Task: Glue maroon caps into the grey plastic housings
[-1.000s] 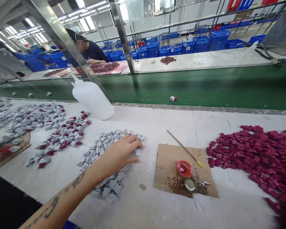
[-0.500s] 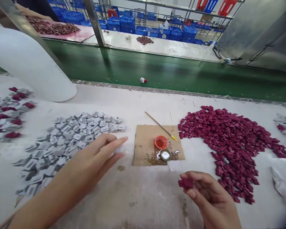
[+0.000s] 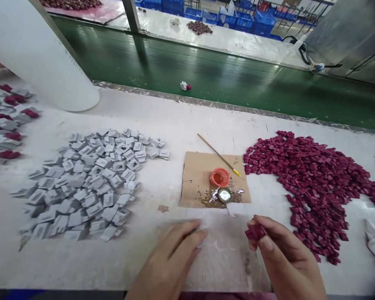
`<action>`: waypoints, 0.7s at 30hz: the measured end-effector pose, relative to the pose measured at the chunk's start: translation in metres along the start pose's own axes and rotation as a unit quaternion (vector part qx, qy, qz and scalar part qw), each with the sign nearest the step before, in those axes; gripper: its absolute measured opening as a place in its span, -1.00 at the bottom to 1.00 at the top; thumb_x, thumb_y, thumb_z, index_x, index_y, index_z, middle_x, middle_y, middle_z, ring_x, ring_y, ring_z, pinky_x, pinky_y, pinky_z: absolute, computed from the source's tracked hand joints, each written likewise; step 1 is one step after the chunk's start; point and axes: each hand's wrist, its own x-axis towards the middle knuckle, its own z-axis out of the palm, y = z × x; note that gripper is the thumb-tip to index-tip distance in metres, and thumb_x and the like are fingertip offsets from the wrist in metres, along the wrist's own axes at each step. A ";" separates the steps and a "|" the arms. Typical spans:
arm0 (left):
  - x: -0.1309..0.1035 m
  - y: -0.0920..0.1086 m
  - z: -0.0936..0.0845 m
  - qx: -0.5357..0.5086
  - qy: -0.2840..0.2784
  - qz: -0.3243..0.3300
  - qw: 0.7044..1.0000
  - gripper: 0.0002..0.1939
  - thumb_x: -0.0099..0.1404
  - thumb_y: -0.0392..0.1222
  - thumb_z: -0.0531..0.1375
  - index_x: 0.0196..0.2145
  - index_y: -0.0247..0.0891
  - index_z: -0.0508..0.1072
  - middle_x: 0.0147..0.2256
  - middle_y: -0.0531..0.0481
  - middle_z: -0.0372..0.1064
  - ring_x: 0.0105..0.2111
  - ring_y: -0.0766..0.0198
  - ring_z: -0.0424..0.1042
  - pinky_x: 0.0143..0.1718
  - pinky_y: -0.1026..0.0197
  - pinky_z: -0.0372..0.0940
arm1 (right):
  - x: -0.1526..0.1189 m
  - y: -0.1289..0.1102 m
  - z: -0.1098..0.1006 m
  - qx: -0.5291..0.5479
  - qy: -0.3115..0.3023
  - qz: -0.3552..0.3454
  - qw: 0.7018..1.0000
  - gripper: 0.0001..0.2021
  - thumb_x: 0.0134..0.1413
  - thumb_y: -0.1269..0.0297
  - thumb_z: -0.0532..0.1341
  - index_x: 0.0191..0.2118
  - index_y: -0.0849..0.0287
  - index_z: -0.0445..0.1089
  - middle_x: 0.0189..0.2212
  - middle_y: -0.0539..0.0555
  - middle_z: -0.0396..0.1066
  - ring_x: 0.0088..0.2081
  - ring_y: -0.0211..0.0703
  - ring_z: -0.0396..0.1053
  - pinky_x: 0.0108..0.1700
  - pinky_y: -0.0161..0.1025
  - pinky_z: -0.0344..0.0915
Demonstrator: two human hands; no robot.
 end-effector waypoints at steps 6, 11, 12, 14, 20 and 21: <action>0.008 0.005 0.007 -0.002 0.090 -0.004 0.996 -0.87 0.39 -0.24 0.15 -0.12 -0.23 0.41 -0.27 -0.04 0.51 -0.26 0.21 0.47 -0.22 0.24 0.44 | 0.005 -0.002 0.000 0.081 -0.045 0.060 0.994 -0.88 0.04 0.15 0.34 -0.26 -0.06 0.58 -0.45 0.06 0.58 -0.58 -0.22 0.49 -0.55 -0.43 0.44; 0.013 0.004 0.009 -0.056 0.114 -0.013 0.992 -0.88 0.30 -0.21 0.26 -0.20 -0.25 0.47 -0.31 -0.03 0.51 -0.28 0.21 0.45 -0.25 0.22 0.40 | 0.000 0.000 0.002 -0.043 0.023 0.002 0.999 -0.85 0.04 0.25 0.36 -0.21 -0.07 0.55 -0.35 -0.02 0.59 -0.40 -0.18 0.56 -0.40 -0.42 0.50; 0.013 0.003 0.010 -0.065 0.115 -0.016 0.991 -0.88 0.30 -0.22 0.26 -0.20 -0.24 0.48 -0.30 -0.03 0.51 -0.28 0.21 0.45 -0.25 0.22 0.39 | 0.001 0.000 0.002 -0.076 0.025 -0.025 0.996 -0.83 0.05 0.30 0.34 -0.20 -0.06 0.54 -0.32 -0.03 0.59 -0.35 -0.18 0.56 -0.35 -0.39 0.52; 0.012 0.003 0.011 -0.078 0.119 -0.021 0.990 -0.89 0.29 -0.23 0.28 -0.22 -0.24 0.46 -0.30 -0.02 0.51 -0.28 0.21 0.45 -0.24 0.23 0.38 | 0.005 0.001 0.005 -0.141 0.006 -0.100 0.985 -0.77 0.07 0.40 0.31 -0.15 -0.03 0.51 -0.26 -0.03 0.56 -0.27 -0.18 0.53 -0.25 -0.31 0.51; 0.008 0.001 0.012 -0.094 0.132 -0.024 0.986 -0.91 0.32 -0.24 0.25 -0.23 -0.23 0.40 -0.31 0.02 0.47 -0.28 0.26 0.44 -0.25 0.28 0.35 | 0.029 0.001 0.013 -0.358 -0.045 -0.340 0.869 -0.72 0.06 0.60 0.29 -0.11 0.20 0.46 -0.24 0.07 0.53 -0.21 -0.21 0.41 -0.14 -0.23 0.37; 0.008 0.002 0.012 -0.096 0.128 -0.028 0.987 -0.89 0.31 -0.23 0.26 -0.24 -0.23 0.38 -0.31 0.03 0.46 -0.28 0.26 0.43 -0.26 0.28 0.34 | 0.032 0.000 0.014 -0.375 -0.051 -0.350 0.857 -0.75 0.07 0.60 0.29 -0.13 0.23 0.46 -0.25 0.09 0.53 -0.23 -0.22 0.39 -0.15 -0.23 0.36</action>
